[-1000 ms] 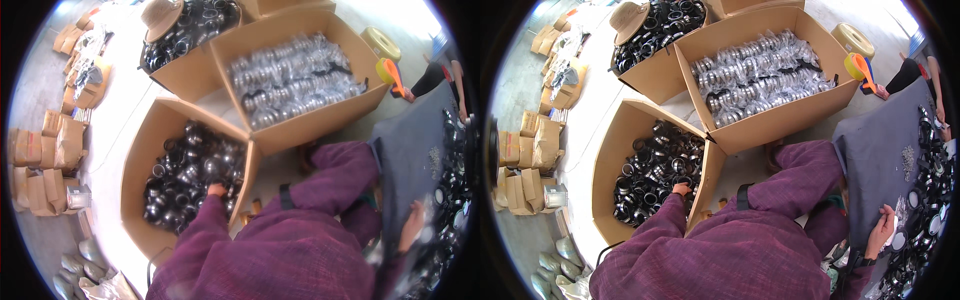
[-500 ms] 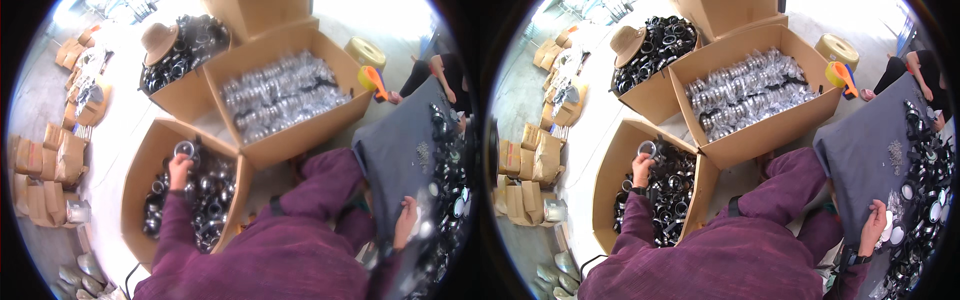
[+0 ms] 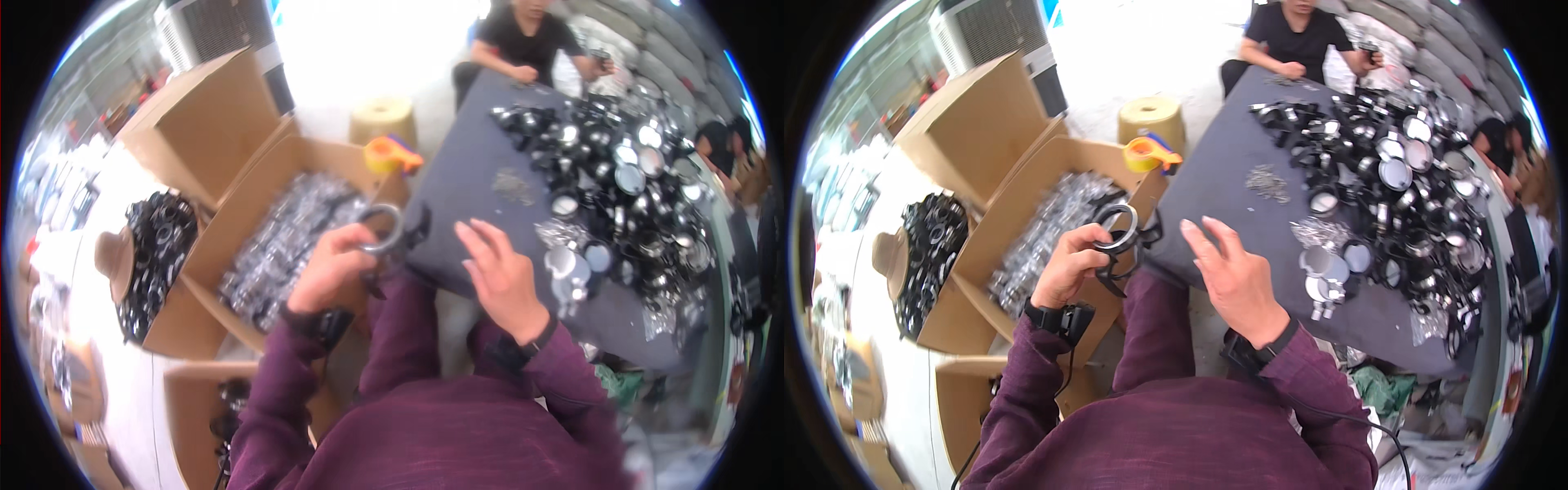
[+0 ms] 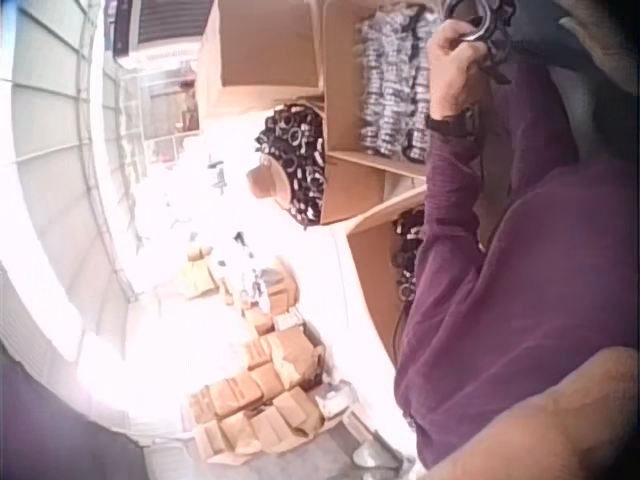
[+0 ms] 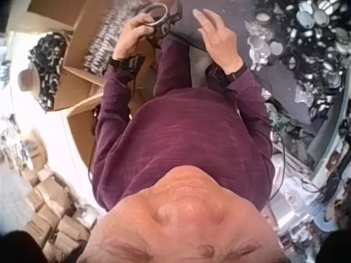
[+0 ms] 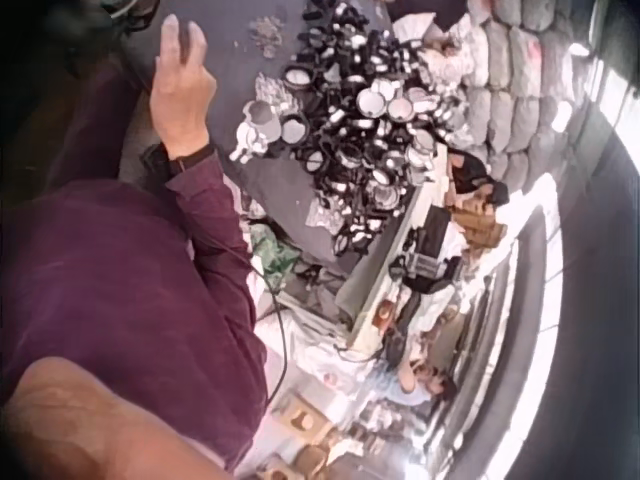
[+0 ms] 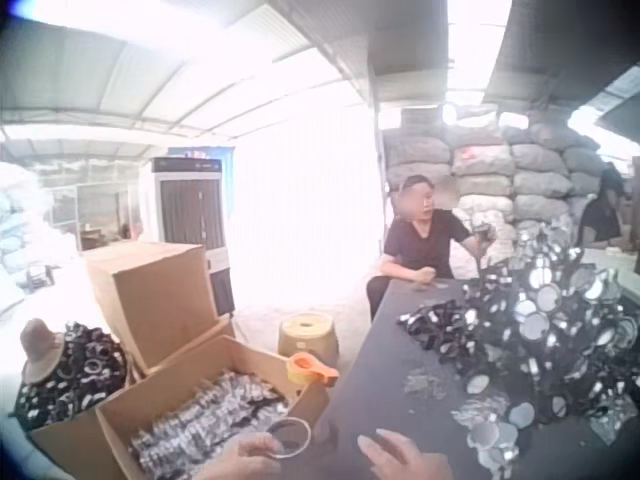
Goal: The person picks up a metal ring from a box, places it on the table, and presses a white disc into it. They then pick up a small metal pin from a pile and insert it into the side of the ring.
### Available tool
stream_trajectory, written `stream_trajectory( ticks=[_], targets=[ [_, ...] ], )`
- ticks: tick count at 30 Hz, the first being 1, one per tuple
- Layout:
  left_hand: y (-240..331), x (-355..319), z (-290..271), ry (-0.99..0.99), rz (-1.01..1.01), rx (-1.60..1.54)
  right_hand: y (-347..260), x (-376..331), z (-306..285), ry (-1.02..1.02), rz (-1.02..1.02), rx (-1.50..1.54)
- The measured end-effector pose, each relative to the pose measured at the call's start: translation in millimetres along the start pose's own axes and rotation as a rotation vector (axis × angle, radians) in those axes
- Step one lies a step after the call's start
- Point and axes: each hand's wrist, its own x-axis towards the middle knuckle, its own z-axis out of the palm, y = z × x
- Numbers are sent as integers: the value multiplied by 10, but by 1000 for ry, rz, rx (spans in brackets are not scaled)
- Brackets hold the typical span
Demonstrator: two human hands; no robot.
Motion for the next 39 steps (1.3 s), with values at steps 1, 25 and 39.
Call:
stream_trajectory(
  ticks=[1,25,39],
  targets=[
    [42,138,153,-127,5,-30,58,11,-34,-50,-13,-127],
    [-740,1207,527,-69,-149,-94,858,-315,51,-423,450,-51],
    [-951,1217,705,9,94,204,935,-660,18,-159,922,704]
  ],
)
